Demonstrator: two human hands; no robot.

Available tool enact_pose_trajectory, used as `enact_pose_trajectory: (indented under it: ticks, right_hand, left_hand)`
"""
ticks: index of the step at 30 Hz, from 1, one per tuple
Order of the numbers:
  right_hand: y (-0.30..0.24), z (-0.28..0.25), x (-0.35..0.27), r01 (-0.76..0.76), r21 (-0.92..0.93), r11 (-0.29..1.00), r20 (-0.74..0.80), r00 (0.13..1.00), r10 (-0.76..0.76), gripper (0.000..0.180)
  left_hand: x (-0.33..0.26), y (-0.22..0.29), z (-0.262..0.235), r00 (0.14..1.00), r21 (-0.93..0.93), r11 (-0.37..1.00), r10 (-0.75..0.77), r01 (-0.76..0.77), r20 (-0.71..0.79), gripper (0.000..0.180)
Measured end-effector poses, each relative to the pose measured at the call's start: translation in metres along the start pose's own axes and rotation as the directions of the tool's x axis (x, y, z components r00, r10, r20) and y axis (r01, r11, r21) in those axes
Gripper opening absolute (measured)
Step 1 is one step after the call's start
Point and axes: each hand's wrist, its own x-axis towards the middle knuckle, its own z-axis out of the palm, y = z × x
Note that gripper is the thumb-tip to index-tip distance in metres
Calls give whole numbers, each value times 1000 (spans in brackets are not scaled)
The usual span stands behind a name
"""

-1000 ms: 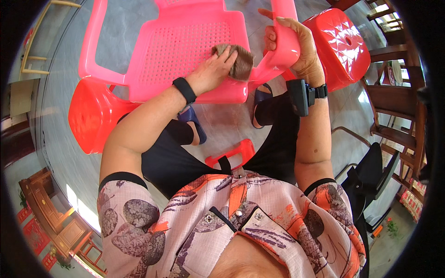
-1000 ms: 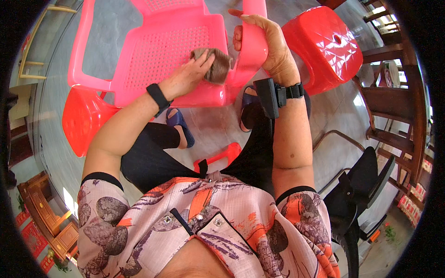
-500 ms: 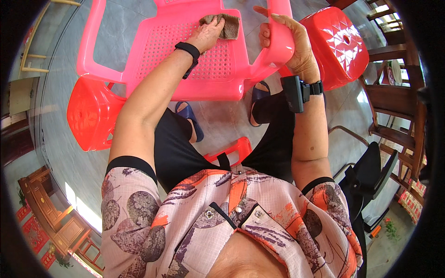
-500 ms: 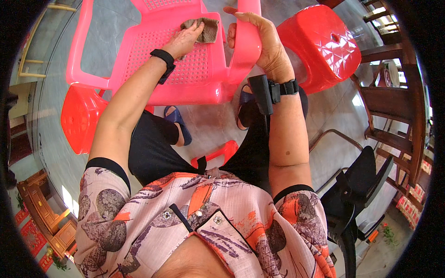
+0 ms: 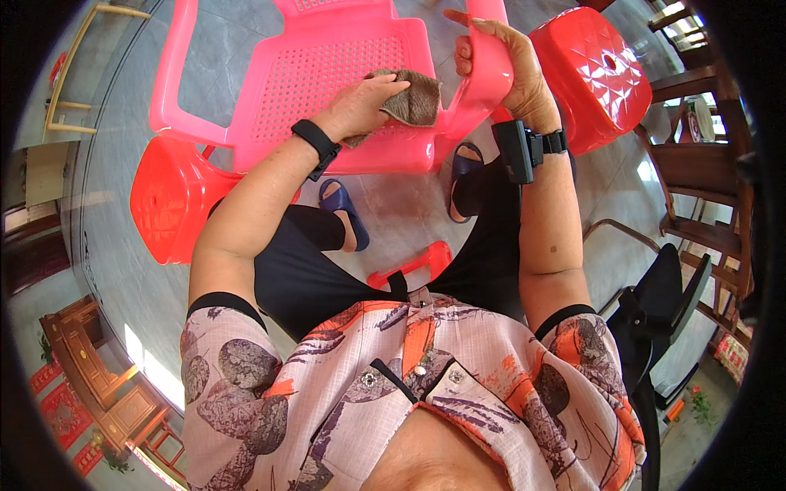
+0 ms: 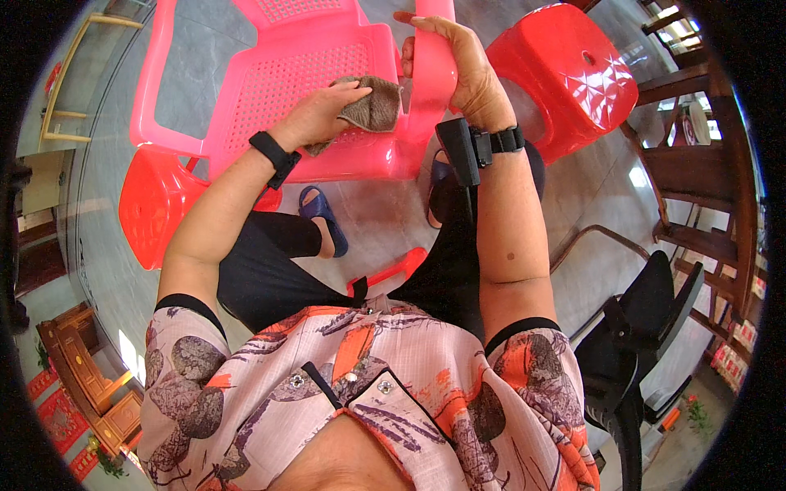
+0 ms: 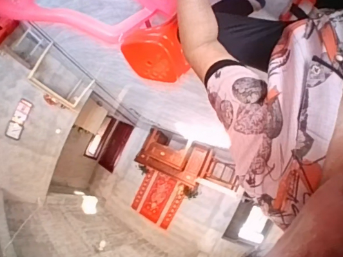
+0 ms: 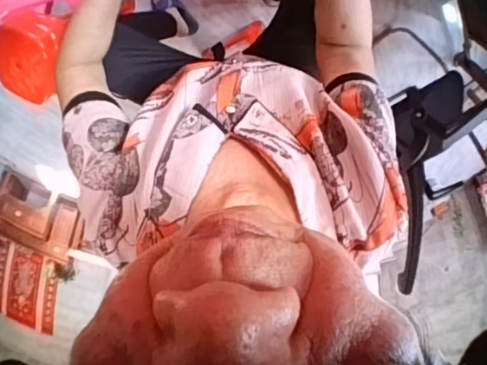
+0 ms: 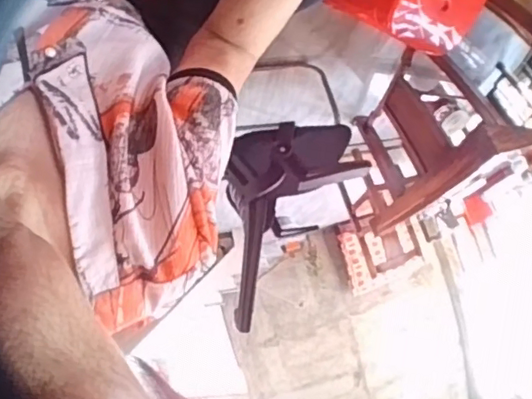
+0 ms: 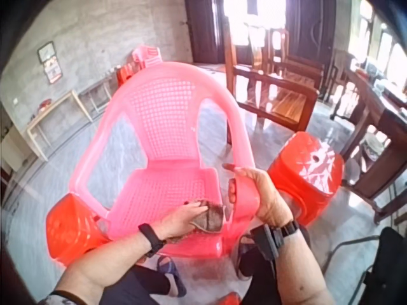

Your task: The person wipes a pink plastic chair with a cloth, cleaning the seat, backrest, and armrests. The chair is held steady with one hand while the other hand scrubs the surfaces.

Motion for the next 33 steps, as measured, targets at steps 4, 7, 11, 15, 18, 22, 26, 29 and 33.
enact_pose_trajectory:
  ticks: [4, 7, 11, 15, 18, 22, 26, 29, 33]
  right_hand:
    - [0, 1, 0, -10, 39, 999, -10, 1000, 11, 42]
    - [0, 2, -1, -11, 32, 999, -4, 1000, 11, 42]
    - [1, 7, -4, 7, -43, 999, -56, 998, -10, 51]
    - [2, 14, -4, 18, -36, 999, -99, 995, -21, 56]
    - [2, 15, -7, 29, -80, 996, -120, 992, -38, 57]
    - [2, 15, -7, 40, -82, 996, -95, 994, -48, 57]
    - [1, 14, -5, 15, -46, 999, -99, 995, -20, 56]
    - [0, 13, -4, 17, -18, 1000, -90, 996, -18, 52]
    - [0, 13, -6, 13, -44, 999, -102, 995, -17, 52]
  left_hand:
    - [11, -9, 2, 992, -73, 990, -125, 123, -24, 49]
    - [22, -21, -13, 933, -495, 795, -340, 351, 116, 40]
    - [22, -45, -28, 899, -532, 757, -438, 379, 18, 37]
    - [6, -69, -36, 858, -68, 900, -431, 430, -281, 40]
    - [1, -77, -45, 828, 14, 862, -483, 507, -284, 46]
    - [4, -80, -62, 750, -802, 371, -647, 468, 138, 49]
    - [-3, -87, -64, 811, -835, 382, -573, 396, 123, 53]
    - [-14, -97, -62, 865, -330, 809, -500, 486, 47, 54]
    - [-21, -103, -63, 888, 83, 899, -438, 430, 142, 51]
